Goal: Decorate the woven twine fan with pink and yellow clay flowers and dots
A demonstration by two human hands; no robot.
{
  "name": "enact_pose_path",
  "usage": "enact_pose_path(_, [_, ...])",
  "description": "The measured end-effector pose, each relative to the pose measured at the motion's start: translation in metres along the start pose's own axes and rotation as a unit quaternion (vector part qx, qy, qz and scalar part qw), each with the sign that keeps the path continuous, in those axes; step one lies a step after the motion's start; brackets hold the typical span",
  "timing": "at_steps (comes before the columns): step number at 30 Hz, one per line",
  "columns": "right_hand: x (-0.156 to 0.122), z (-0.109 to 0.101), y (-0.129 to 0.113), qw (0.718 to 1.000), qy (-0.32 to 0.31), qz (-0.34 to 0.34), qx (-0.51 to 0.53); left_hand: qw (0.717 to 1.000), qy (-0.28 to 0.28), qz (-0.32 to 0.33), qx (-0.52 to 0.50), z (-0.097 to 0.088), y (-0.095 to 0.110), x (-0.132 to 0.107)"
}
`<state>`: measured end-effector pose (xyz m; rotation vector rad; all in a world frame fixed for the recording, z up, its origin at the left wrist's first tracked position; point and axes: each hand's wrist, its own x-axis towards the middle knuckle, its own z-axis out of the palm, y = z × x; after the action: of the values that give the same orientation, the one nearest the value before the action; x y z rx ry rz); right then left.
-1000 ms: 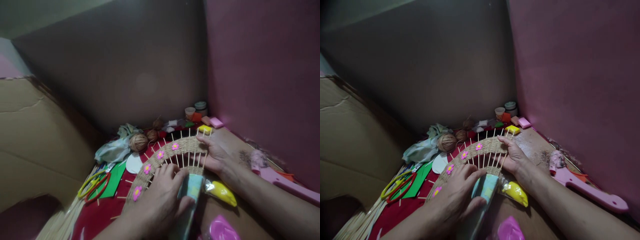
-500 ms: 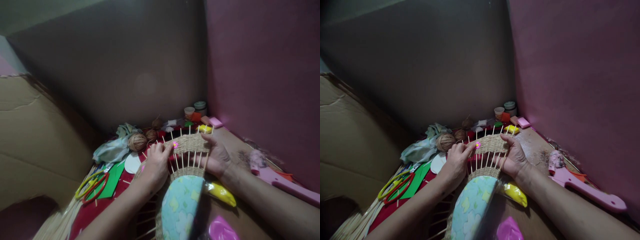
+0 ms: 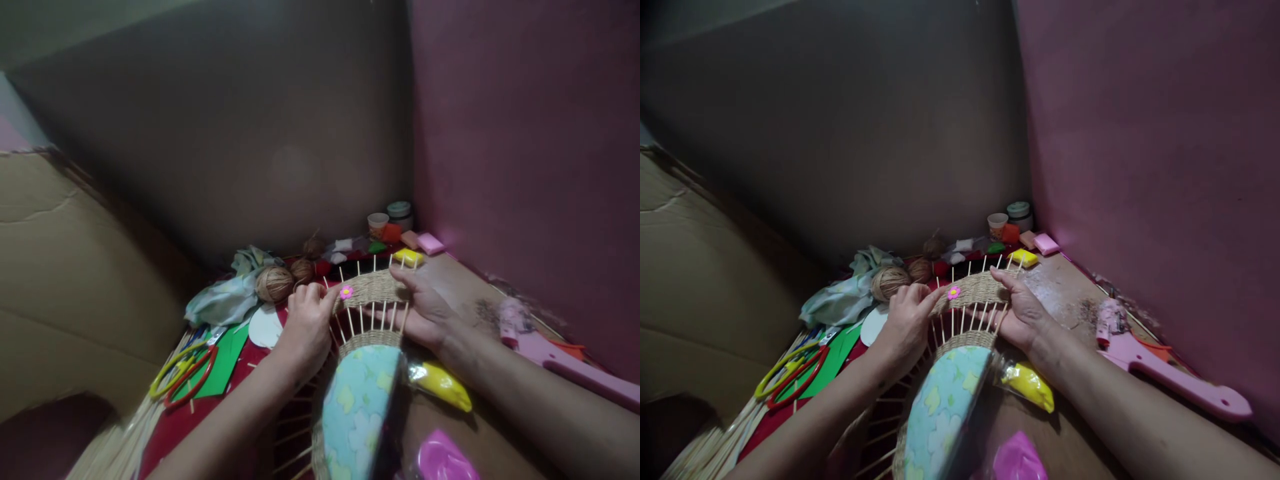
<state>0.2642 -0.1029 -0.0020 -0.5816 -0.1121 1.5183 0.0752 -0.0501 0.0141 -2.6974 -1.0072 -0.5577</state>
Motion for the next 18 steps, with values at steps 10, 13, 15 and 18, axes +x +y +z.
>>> enact_pose_path(10, [0.01, -0.006, 0.004, 0.996, 0.027, -0.042, -0.078, 0.96, -0.203, 0.017, -0.191, -0.039, 0.05, -0.031])
enact_pose_path(13, [0.014, -0.01, 0.002, 0.991, 0.044, -0.056, -0.109, 0.96, -0.232, 0.0, -0.157, -0.038, 0.056, -0.033])
enact_pose_path(15, [0.018, -0.014, 0.001, 0.988, 0.043, -0.07, -0.129, 0.959, -0.246, -0.02, -0.141, -0.035, 0.056, -0.032])
enact_pose_path(18, [0.021, -0.018, 0.001, 0.984, 0.012, -0.093, -0.149, 0.955, -0.267, -0.028, -0.124, -0.031, 0.056, -0.033])
